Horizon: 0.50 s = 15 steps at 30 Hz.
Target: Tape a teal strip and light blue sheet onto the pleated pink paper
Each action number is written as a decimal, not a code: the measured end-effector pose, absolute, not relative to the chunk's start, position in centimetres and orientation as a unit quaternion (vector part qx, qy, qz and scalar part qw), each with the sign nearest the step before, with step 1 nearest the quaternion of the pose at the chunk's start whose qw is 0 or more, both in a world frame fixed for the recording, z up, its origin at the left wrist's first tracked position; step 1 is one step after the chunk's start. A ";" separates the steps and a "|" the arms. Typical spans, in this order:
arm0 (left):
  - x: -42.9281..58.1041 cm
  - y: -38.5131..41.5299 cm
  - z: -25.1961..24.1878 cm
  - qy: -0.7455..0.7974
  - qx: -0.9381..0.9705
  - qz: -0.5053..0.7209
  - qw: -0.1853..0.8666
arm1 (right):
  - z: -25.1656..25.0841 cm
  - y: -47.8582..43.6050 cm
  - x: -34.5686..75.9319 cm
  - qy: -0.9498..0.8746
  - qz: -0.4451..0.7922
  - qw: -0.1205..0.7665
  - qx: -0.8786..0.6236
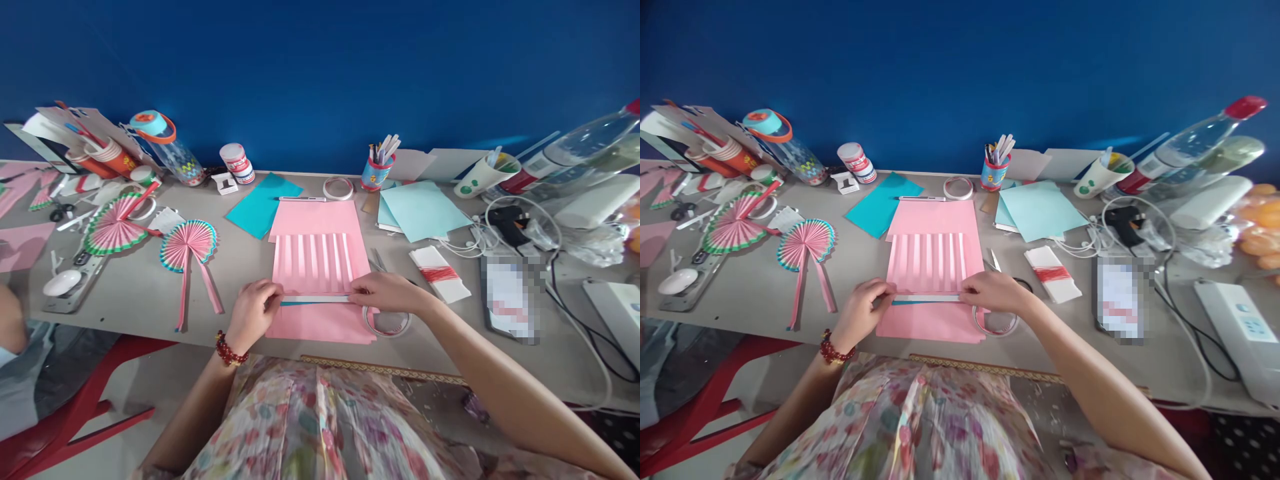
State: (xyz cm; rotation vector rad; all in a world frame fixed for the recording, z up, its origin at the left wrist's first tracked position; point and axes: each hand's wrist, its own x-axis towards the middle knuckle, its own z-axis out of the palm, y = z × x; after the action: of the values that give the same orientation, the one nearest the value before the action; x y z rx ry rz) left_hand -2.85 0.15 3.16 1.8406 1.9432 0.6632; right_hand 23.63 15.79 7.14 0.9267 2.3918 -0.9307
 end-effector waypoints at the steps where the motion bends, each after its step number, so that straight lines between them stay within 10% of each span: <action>1: -3.0 0.1 3.2 0.691 0.652 0.241 0.199 | 7.3 15.7 23.5 0.864 -0.324 0.202 0.328; 15: -3.3 -0.6 3.6 0.688 0.656 0.220 0.218 | 7.8 14.9 22.9 0.885 -0.258 0.202 0.331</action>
State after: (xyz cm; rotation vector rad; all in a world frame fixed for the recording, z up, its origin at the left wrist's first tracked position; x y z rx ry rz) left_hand -3.29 -0.61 3.62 1.8158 1.9058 0.6101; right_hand 22.86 14.92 7.80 0.9248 2.4715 -0.7213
